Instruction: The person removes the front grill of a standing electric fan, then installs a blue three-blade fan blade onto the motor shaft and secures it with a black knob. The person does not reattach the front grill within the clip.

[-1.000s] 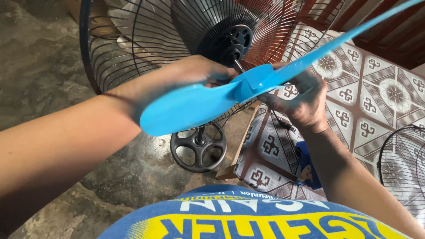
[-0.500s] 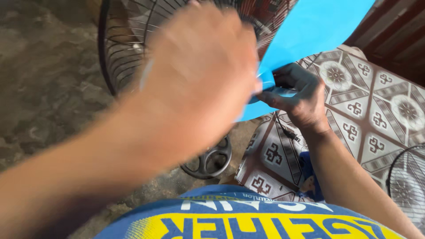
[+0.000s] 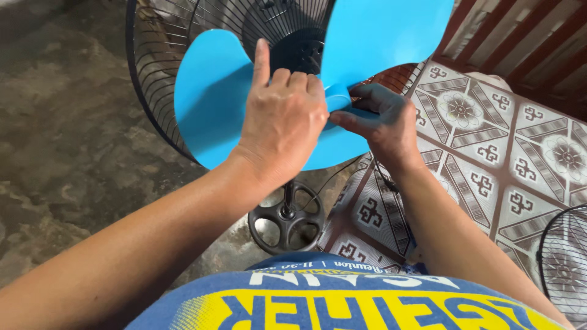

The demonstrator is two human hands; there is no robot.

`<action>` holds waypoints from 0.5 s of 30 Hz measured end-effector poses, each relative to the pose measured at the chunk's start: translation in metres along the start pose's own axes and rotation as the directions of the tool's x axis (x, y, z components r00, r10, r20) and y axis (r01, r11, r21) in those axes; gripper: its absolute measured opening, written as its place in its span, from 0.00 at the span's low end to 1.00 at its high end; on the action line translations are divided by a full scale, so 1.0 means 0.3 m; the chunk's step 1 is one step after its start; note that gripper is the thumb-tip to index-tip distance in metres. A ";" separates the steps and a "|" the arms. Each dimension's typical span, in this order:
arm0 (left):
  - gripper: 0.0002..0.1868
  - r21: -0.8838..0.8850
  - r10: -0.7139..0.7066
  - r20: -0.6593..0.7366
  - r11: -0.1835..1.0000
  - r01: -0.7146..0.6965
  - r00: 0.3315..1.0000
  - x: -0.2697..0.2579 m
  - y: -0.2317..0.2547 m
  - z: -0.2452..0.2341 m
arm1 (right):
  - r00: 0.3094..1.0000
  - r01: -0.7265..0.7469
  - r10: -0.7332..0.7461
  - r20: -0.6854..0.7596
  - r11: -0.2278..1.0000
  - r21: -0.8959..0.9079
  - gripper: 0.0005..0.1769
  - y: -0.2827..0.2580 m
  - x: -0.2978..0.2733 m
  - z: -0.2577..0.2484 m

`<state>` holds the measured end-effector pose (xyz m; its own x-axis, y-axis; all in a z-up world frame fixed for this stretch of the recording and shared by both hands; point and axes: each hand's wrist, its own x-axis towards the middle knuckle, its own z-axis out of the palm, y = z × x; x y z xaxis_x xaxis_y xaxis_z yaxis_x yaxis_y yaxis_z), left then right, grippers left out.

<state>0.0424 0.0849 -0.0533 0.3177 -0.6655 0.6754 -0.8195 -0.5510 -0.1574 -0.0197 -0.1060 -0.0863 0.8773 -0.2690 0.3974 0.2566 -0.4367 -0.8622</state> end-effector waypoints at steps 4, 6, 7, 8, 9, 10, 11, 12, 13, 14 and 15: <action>0.18 -0.034 0.013 -0.044 0.999 -0.014 0.999 0.002 -0.014 0.000 | 0.995 0.080 -0.089 -0.042 0.981 -0.176 0.25 0.003 -0.015 -0.007; 0.18 -0.034 -0.007 -0.035 0.999 0.006 0.999 0.001 -0.017 -0.002 | 0.986 0.116 -0.146 -0.075 0.944 -0.309 0.24 0.005 -0.028 -0.002; 0.18 -0.036 -0.029 -0.024 0.999 0.028 0.999 0.001 -0.015 -0.003 | 0.981 0.118 -0.165 -0.099 0.923 -0.367 0.24 0.007 -0.035 0.004; 0.17 -0.043 -0.044 -0.014 0.998 0.044 0.999 0.006 -0.010 -0.001 | 0.975 0.113 -0.184 -0.128 0.897 -0.426 0.24 0.011 -0.043 0.006; 0.18 -0.025 -0.057 -0.013 0.998 0.056 0.998 0.010 -0.004 0.001 | 0.961 0.137 -0.228 -0.155 0.882 -0.451 0.24 0.014 -0.049 0.009; 0.19 -0.007 -0.069 -0.014 0.998 0.069 0.998 0.012 0.002 0.001 | 0.945 0.159 -0.273 -0.180 0.864 -0.477 0.25 0.016 -0.055 0.015; 0.20 0.011 -0.081 -0.015 0.997 0.081 0.997 0.015 0.007 0.001 | 0.926 0.180 -0.318 -0.204 0.845 -0.503 0.25 0.017 -0.061 0.019; 0.19 0.007 -0.093 -0.007 0.996 0.093 0.996 0.014 0.012 0.002 | 0.889 0.226 -0.406 -0.212 0.792 -0.567 0.25 0.018 -0.071 0.023; 0.19 0.004 -0.105 0.000 0.994 0.105 0.994 0.012 0.016 0.003 | 0.845 0.266 -0.490 -0.213 0.731 -0.628 0.25 0.018 -0.083 0.027; 0.19 0.001 -0.119 0.006 0.993 0.119 0.993 0.010 0.021 0.003 | 0.794 0.301 -0.572 -0.204 0.662 -0.686 0.26 0.016 -0.093 0.031; 0.19 0.002 -0.122 0.002 0.993 0.122 0.993 0.007 0.026 0.004 | 0.770 0.335 -0.610 -0.185 0.634 -0.697 0.29 0.014 -0.101 0.038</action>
<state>0.0372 0.0785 -0.0539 0.4161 -0.5942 0.6883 -0.7739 -0.6288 -0.0750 -0.0407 -0.0898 -0.1055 0.4443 -0.0997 0.8903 0.1734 -0.9654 -0.1946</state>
